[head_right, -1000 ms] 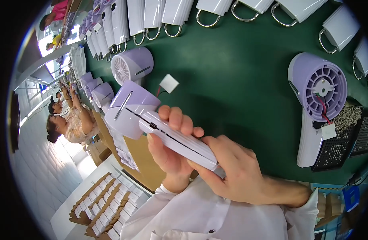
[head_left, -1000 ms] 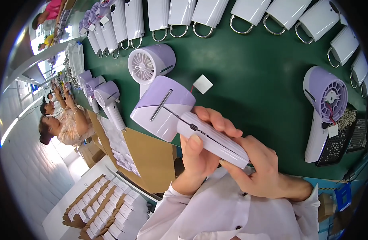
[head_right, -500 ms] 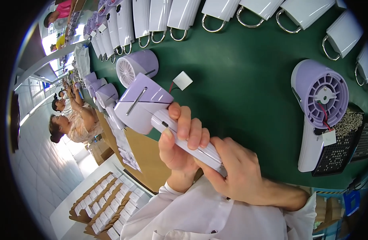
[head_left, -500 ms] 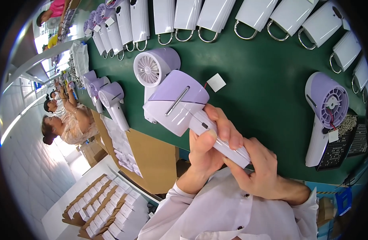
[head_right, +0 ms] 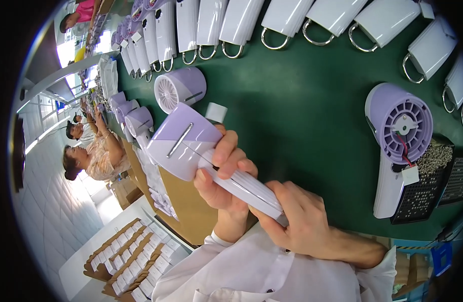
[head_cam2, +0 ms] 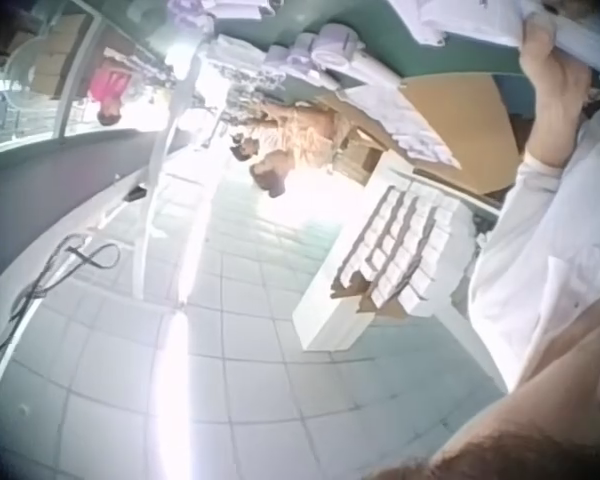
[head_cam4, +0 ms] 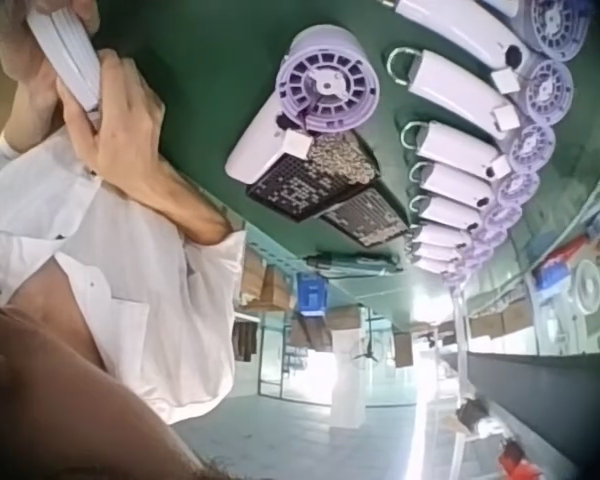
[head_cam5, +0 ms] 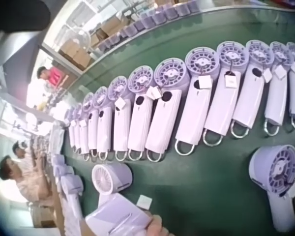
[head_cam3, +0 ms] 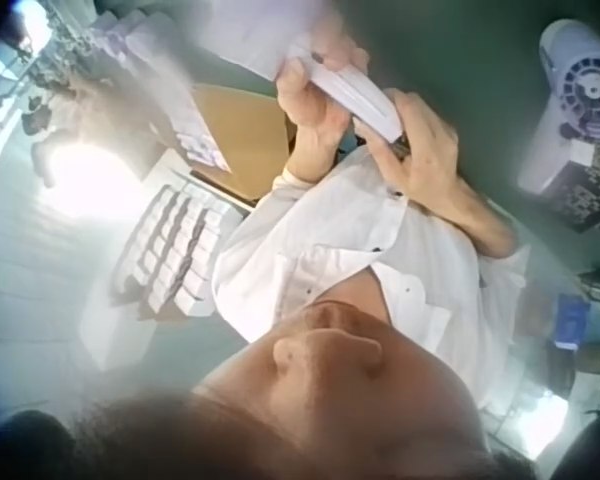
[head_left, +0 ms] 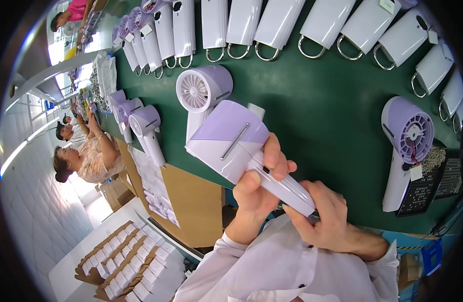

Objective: The person assembles handheld portable fans by combining a battery, circuit board, plastic housing, and metal clip, using an electric screwdriver to secure the components.

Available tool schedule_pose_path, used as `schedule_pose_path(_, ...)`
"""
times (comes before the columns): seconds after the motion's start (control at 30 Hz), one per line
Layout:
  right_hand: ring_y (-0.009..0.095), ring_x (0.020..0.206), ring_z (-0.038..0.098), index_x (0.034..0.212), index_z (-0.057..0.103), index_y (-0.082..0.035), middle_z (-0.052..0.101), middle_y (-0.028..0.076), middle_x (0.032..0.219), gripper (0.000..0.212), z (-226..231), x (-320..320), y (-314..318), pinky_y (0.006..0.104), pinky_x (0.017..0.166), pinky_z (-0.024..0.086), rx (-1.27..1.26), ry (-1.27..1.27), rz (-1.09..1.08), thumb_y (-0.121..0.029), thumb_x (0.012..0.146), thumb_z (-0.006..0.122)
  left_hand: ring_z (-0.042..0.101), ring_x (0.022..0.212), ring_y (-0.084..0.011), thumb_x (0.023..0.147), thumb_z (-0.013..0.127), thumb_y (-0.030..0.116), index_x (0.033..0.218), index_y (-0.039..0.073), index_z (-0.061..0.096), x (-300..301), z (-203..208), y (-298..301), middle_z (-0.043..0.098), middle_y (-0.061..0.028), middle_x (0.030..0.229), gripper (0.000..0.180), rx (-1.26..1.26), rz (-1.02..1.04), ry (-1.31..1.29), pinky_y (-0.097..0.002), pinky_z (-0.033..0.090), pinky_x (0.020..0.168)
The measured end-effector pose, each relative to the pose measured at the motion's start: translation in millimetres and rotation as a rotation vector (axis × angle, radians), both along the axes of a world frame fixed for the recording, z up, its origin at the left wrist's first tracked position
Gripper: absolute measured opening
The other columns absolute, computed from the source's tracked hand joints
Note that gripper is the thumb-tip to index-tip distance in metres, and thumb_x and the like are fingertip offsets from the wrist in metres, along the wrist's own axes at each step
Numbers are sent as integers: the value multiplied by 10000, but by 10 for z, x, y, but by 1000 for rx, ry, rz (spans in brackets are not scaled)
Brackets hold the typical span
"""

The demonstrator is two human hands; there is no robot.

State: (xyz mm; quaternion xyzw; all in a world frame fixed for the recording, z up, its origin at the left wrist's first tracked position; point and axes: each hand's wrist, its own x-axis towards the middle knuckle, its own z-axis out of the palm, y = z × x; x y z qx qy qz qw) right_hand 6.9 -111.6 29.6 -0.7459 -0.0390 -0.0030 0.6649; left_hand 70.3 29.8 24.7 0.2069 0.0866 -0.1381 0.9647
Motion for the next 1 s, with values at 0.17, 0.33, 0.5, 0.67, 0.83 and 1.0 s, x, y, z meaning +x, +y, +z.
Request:
schedule_pose_path(0.17,262,557,571,1077,600,83,569,136,775,413,-36,-4,-20,338,496,487,-75,-32,-13,-88,750,784,647,892,-200,786,843,293,1308,15,447,57,-72,26,528,-59,956,712,66,-105,-49,-419,562,957)
schedule_pose_path(0.33,270,602,609,1080,598,96,624,156,820,430,-69,-70,78,338,524,506,-227,-190,-31,-93,740,781,533,937,-177,807,854,280,1128,73,441,135,-94,25,437,-31,1024,563,-103,-145,-212,-422,435,1087)
schedule_pose_path(0.5,257,596,603,1079,606,116,625,154,822,448,-67,-65,107,328,522,505,-314,-305,-45,-107,719,752,616,789,-163,830,820,128,1040,83,439,162,-68,27,494,-32,953,437,-305,-173,-260,-396,454,1056)
schedule_pose_path(0.67,207,602,564,1096,618,132,590,136,822,429,-158,-88,120,289,520,519,-356,-356,-95,-146,786,722,610,776,-147,833,818,126,1056,71,446,149,-116,-15,475,-27,962,437,-342,-177,-188,-386,461,1032)
schedule_pose_path(0.83,203,594,558,1097,622,128,586,127,814,429,-106,-12,91,284,516,514,-398,-355,-101,-138,778,730,563,732,-157,834,830,267,1111,76,476,193,-115,-91,477,-20,931,488,-281,-146,-224,-366,466,931)
schedule_pose_path(1.0,206,584,556,1110,620,119,574,119,805,456,-93,34,90,289,502,500,-367,-312,-134,-122,747,756,522,688,-182,756,671,765,1040,89,451,106,-68,-88,495,-20,809,765,165,-167,-181,-374,479,728)
